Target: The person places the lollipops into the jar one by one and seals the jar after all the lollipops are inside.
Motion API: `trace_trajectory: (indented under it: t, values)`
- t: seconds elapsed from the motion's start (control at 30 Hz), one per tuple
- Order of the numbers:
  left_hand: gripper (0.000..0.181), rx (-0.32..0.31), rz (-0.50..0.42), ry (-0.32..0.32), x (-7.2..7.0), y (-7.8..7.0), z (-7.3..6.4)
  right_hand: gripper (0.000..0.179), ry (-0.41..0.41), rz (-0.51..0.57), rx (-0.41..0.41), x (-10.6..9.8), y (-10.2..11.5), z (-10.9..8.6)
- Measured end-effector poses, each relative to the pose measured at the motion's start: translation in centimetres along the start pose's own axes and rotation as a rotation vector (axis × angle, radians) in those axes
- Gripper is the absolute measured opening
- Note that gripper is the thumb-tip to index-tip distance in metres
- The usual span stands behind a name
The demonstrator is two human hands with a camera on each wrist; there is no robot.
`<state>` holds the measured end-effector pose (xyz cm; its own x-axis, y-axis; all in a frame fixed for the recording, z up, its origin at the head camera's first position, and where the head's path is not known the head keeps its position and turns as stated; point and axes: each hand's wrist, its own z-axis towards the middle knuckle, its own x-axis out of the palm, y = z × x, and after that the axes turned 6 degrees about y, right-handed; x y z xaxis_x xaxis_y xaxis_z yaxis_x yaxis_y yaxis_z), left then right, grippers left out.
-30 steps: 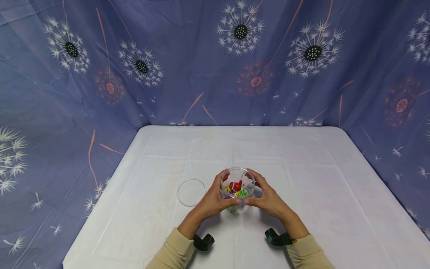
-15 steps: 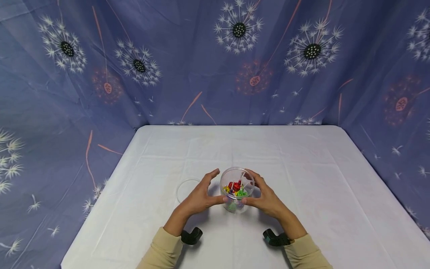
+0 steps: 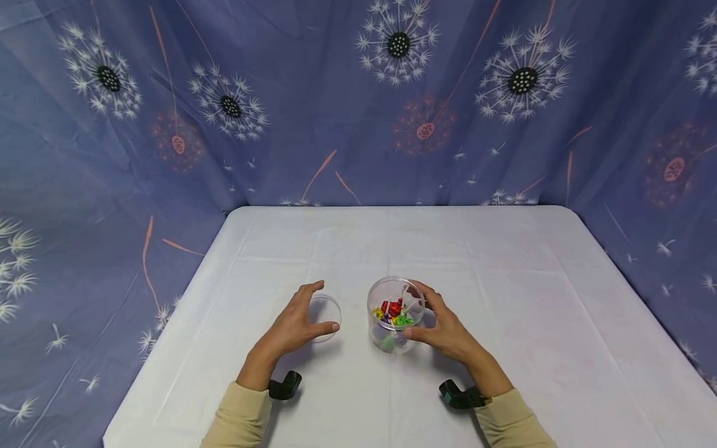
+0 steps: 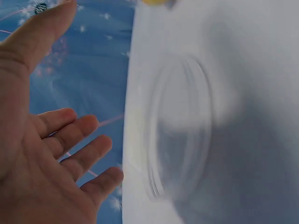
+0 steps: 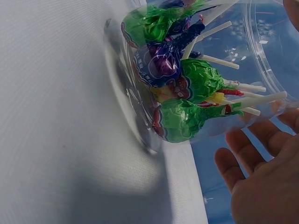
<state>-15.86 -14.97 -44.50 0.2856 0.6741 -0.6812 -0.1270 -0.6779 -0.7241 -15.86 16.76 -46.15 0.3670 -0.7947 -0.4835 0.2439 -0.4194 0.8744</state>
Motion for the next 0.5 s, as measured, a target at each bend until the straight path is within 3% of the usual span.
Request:
trace_trajectory:
  t: [0.3,0.5]
  values:
    - [0.102,0.056,0.178,0.010,-0.7,2.7,-0.4,0.086,-0.009,-0.001,-0.012,0.1,0.0,0.0]
    - [0.105,0.070,0.248,0.007,-0.7,3.8,-0.3,0.086,-0.013,-0.001,-0.004,0.2,0.1,0.0]
